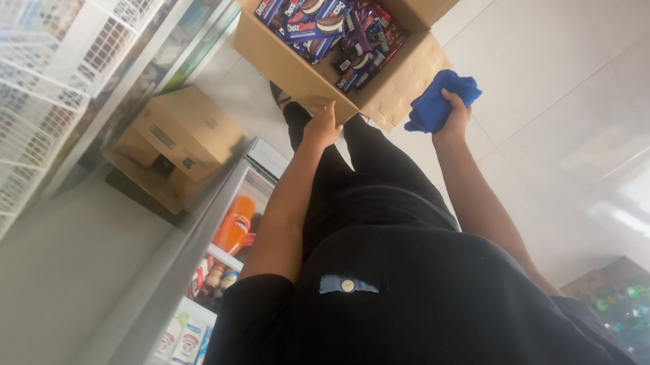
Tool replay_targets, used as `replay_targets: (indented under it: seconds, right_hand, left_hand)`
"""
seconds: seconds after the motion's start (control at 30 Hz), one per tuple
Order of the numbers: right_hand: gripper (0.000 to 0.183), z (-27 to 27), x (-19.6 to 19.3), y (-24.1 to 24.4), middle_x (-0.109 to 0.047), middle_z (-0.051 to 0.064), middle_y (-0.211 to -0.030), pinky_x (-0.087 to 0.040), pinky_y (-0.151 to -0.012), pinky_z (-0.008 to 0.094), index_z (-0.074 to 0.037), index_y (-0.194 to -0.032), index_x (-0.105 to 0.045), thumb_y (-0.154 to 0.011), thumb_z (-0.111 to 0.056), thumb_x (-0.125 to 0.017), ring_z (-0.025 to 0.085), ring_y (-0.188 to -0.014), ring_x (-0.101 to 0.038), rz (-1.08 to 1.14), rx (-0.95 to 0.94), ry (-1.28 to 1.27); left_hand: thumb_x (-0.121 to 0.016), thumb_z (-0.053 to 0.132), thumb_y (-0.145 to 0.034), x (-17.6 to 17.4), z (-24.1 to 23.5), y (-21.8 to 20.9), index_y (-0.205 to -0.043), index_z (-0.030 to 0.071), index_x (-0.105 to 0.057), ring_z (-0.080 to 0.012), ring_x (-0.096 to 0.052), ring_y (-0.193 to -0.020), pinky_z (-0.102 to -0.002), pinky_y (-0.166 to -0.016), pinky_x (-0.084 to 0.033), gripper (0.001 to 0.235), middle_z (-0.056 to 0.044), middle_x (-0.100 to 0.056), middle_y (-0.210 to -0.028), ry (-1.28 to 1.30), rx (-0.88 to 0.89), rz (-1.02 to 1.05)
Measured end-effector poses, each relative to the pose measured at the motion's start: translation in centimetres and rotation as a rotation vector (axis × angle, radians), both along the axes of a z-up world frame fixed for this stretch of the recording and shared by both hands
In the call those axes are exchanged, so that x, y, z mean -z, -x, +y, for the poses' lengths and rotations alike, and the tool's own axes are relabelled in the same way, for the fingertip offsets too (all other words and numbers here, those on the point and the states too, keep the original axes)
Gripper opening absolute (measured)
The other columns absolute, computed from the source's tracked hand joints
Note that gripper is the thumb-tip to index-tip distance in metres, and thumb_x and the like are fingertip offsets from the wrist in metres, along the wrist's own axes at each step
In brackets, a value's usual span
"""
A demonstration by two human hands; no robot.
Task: The person takes chocolate bars from a cardboard box and places them into wire baskets on a store shelf. The person holds a blue cloth in one hand while arranging the items with the other.
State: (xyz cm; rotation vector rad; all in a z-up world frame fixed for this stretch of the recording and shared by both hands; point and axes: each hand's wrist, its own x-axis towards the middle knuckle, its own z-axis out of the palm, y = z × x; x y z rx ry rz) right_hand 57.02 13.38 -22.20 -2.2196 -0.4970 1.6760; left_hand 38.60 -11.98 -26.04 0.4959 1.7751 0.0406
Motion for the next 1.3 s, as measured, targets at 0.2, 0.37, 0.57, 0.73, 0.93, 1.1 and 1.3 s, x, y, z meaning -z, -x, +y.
replay_targets:
  seconds: [0.2,0.37,0.57,0.73,0.93,1.1,1.3]
  right_hand:
    - [0.083,-3.3,0.7,1.9,-0.063,0.019,-0.128,-0.052,-0.096,0.059,-0.021,-0.136,-0.055,-0.066,-0.022,-0.098,0.041,-0.120,-0.063,-0.036,0.098,0.008]
    - [0.084,-4.9,-0.7,5.2,-0.060,0.020,-0.131,-0.048,-0.099,0.062,-0.020,-0.138,-0.054,-0.067,-0.023,-0.097,0.044,-0.125,-0.059,-0.054,0.169,-0.001]
    - [0.085,-6.1,-2.1,6.7,-0.055,0.023,-0.137,-0.042,-0.103,0.063,-0.018,-0.141,-0.053,-0.068,-0.022,-0.096,0.045,-0.132,-0.052,-0.092,0.200,0.004]
    - [0.087,-7.2,-1.4,5.5,-0.054,0.022,-0.138,-0.039,-0.104,0.063,-0.018,-0.143,-0.052,-0.068,-0.023,-0.095,0.043,-0.133,-0.050,-0.147,0.240,0.023]
    - [0.078,-7.7,0.4,2.5,-0.058,0.016,-0.123,-0.045,-0.090,0.056,-0.018,-0.137,-0.056,-0.068,-0.024,-0.093,0.037,-0.117,-0.056,-0.163,0.314,0.009]
    - [0.080,-6.3,1.4,1.5,-0.052,0.022,-0.130,-0.055,-0.090,0.052,-0.006,-0.145,-0.033,-0.076,-0.017,-0.071,0.036,-0.112,-0.059,-0.012,0.231,0.031]
    - [0.079,-5.0,3.2,3.5,-0.059,0.019,-0.123,-0.048,-0.089,0.059,-0.018,-0.134,-0.057,-0.066,-0.021,-0.096,0.041,-0.117,-0.059,-0.121,0.343,0.008]
  left_hand:
    - [-0.059,0.021,-0.093,0.4,3.6,3.9,-0.095,0.009,-0.060,-0.0305,-0.069,-0.090,-0.045,-0.077,-0.058,0.012,-0.010,-0.063,-0.089,-0.298,0.154,0.402]
    - [-0.065,0.016,-0.085,5.1,5.4,5.7,-0.094,0.011,-0.057,-0.0280,-0.066,-0.088,-0.040,-0.077,-0.057,0.013,-0.009,-0.057,-0.089,-0.467,0.291,0.465]
    - [-0.069,0.014,-0.087,11.2,8.8,5.9,-0.120,0.006,-0.055,-0.0294,-0.058,-0.108,-0.040,-0.085,-0.055,0.037,-0.013,-0.054,-0.114,-0.371,0.593,0.326]
    - [-0.072,0.005,-0.084,16.7,11.8,4.2,-0.129,0.005,-0.054,-0.0302,-0.052,-0.127,-0.040,-0.088,-0.054,0.048,-0.014,-0.052,-0.130,-0.541,0.743,0.327]
    - [-0.069,0.009,-0.087,20.5,18.5,4.1,-0.127,0.009,-0.060,-0.0312,-0.048,-0.132,-0.056,-0.114,-0.030,0.041,-0.015,-0.057,-0.129,-0.827,0.770,0.494]
    - [-0.066,0.044,-0.093,25.2,17.6,3.9,-0.157,0.021,-0.038,-0.0360,-0.012,-0.153,-0.065,-0.118,-0.018,0.074,-0.004,-0.027,-0.166,-0.248,1.088,0.186]
    - [-0.074,0.055,-0.088,22.5,11.7,3.4,-0.147,0.028,-0.049,-0.0330,-0.028,-0.145,-0.059,-0.115,-0.026,0.070,0.000,-0.045,-0.154,-0.388,1.154,0.306]
